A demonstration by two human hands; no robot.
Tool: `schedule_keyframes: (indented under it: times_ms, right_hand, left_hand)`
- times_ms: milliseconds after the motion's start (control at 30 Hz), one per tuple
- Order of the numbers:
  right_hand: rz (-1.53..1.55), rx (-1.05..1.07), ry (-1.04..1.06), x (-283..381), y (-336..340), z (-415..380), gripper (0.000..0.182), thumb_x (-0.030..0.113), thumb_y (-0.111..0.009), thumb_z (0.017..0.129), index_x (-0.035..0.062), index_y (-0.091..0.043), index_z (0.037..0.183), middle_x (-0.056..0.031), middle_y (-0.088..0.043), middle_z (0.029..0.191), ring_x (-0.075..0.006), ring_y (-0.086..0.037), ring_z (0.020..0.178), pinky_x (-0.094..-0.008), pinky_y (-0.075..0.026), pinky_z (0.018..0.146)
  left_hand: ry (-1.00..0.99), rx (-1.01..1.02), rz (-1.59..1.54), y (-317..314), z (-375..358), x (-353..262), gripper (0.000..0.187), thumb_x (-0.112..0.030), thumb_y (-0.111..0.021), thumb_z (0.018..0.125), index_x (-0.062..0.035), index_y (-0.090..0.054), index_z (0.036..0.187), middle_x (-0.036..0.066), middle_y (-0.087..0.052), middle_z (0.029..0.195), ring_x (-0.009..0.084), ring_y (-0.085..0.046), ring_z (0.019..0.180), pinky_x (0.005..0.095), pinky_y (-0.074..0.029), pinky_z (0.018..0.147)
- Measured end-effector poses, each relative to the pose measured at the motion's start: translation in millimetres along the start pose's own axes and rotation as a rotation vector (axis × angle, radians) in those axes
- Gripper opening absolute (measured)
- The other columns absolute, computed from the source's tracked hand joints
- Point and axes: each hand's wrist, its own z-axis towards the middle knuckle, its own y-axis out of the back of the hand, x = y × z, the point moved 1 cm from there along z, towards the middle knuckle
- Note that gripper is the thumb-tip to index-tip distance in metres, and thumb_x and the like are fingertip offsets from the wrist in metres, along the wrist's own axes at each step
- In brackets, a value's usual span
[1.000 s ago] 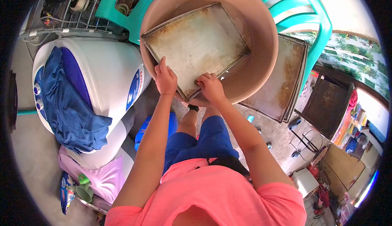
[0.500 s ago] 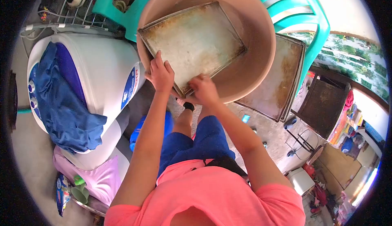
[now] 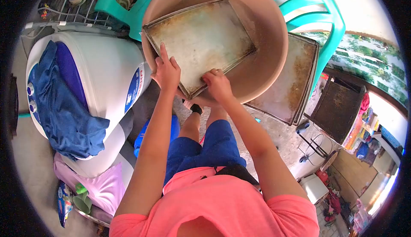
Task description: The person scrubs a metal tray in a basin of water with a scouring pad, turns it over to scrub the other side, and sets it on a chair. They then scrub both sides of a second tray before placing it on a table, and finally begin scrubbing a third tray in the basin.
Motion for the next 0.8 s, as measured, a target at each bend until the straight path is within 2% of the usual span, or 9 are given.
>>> schedule_keyframes:
  times_ms: [33,167,267,400,500,667,767,800]
  right_hand:
    - [-0.039,-0.031,-0.033,-5.0,0.1,3.6,0.016,0.001,-0.061,0.07,0.0082,-0.067,0.083,-0.0065,-0.063,0.088,-0.0298,-0.058,0.088,-0.0396,-0.052,0.073]
    - [0.097,0.054,0.217,35.2,-13.3,-7.6,0.018,0.0,-0.061,0.07,0.0087,-0.068,0.084,-0.0062,-0.063,0.088,-0.0295,-0.057,0.088,-0.0375,-0.051,0.076]
    - [0.026,0.076,0.17,-0.4,-1.5,-6.4,0.02,0.002,-0.064,0.067,0.0094,-0.068,0.085,-0.0056,-0.063,0.088,-0.0278,-0.056,0.089,-0.0366,-0.05,0.078]
    - [-0.016,0.048,0.166,-13.5,1.9,-4.8,0.021,0.004,-0.066,0.066,0.01,-0.068,0.086,-0.0056,-0.063,0.091,-0.0282,-0.056,0.089,-0.0371,-0.05,0.078]
    - [0.108,0.08,0.346,23.6,-8.4,-6.7,0.019,0.004,-0.065,0.069,0.0099,-0.068,0.086,-0.0064,-0.063,0.092,-0.0285,-0.057,0.089,-0.0374,-0.05,0.077]
    - [-0.014,0.113,0.209,-18.9,-8.2,-2.8,0.026,0.015,-0.073,0.062,0.0102,-0.065,0.086,-0.003,-0.061,0.089,-0.0277,-0.057,0.088,-0.0355,-0.051,0.075]
    - [0.048,0.135,0.45,29.8,-1.4,-0.7,0.024,0.011,-0.07,0.064,0.0114,-0.066,0.088,-0.0029,-0.061,0.09,-0.028,-0.057,0.089,-0.0357,-0.051,0.075]
    - [0.079,0.181,0.418,28.5,-6.0,-2.8,0.024,0.011,-0.069,0.065,0.0111,-0.066,0.088,-0.0037,-0.062,0.092,-0.0284,-0.057,0.09,-0.036,-0.051,0.077]
  left_hand:
    - [-0.001,-0.012,-0.016,0.6,1.8,-0.9,0.06,-0.029,-0.045,0.095,-0.0359,-0.018,0.148,0.012,-0.051,0.109,0.0267,-0.06,0.091,0.0561,-0.037,0.076]
    - [-0.001,-0.005,0.015,0.6,-0.8,-1.4,0.061,-0.029,-0.046,0.094,-0.0361,-0.018,0.148,0.011,-0.051,0.107,0.0263,-0.061,0.091,0.0543,-0.037,0.073]
    - [-0.022,-0.015,0.034,3.2,1.0,0.0,0.061,-0.029,-0.047,0.094,-0.0364,-0.018,0.148,0.011,-0.051,0.105,0.0261,-0.061,0.089,0.0534,-0.037,0.071]
    - [-0.022,-0.037,0.048,1.2,1.3,-1.4,0.062,-0.029,-0.048,0.094,-0.0372,-0.018,0.148,0.011,-0.051,0.104,0.0263,-0.061,0.086,0.0547,-0.037,0.072]
    - [-0.008,0.006,0.051,1.1,0.5,-1.8,0.062,-0.029,-0.047,0.094,-0.0376,-0.018,0.148,0.012,-0.051,0.106,0.0269,-0.061,0.086,0.0575,-0.038,0.074]
    - [-0.001,0.025,0.028,1.7,1.4,-1.3,0.062,-0.029,-0.046,0.095,-0.0385,-0.016,0.148,0.015,-0.051,0.113,0.0287,-0.061,0.091,0.0612,-0.037,0.078]
    - [0.011,0.048,0.037,1.6,0.0,-3.3,0.062,-0.029,-0.046,0.095,-0.0389,-0.015,0.148,0.016,-0.051,0.115,0.0297,-0.061,0.094,0.0615,-0.037,0.079]
    - [0.015,0.069,0.036,2.5,0.6,-2.9,0.062,-0.029,-0.046,0.095,-0.0391,-0.015,0.148,0.016,-0.051,0.115,0.0298,-0.061,0.095,0.0616,-0.037,0.079]
